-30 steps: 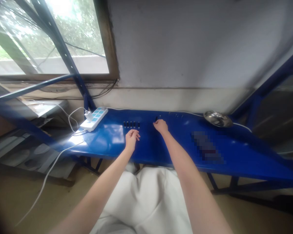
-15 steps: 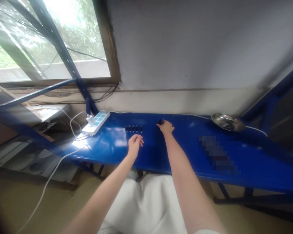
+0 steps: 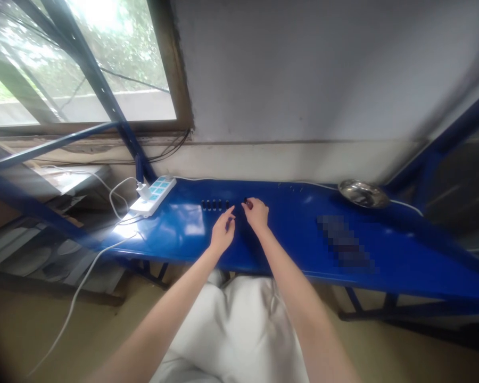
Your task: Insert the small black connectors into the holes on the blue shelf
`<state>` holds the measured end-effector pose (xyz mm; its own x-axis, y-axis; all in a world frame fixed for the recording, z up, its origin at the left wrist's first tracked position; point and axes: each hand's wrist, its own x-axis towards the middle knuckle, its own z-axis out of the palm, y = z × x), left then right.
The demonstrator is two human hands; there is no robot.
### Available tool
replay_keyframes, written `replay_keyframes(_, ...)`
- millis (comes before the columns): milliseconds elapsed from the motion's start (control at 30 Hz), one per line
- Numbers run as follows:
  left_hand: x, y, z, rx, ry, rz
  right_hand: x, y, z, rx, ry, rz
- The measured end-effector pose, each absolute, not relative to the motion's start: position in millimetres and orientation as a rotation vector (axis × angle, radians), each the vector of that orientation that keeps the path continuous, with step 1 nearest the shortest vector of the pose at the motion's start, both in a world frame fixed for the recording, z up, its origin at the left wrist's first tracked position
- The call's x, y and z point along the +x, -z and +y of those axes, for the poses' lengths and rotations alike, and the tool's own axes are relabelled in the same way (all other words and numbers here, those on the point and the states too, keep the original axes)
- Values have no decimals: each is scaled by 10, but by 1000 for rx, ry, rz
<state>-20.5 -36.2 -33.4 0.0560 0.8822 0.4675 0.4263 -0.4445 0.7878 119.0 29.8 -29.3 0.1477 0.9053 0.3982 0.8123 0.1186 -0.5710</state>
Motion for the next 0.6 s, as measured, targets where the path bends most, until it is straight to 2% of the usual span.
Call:
replay_keyframes(200, -193, 382, -338, 2202, -1277, 1344, 1138, 413, -79, -1544, 199, -1924)
replay_keyframes(600, -165, 435, -333, 2193, -1335, 1521, 1135, 540, -103, -1424, 300, -2045)
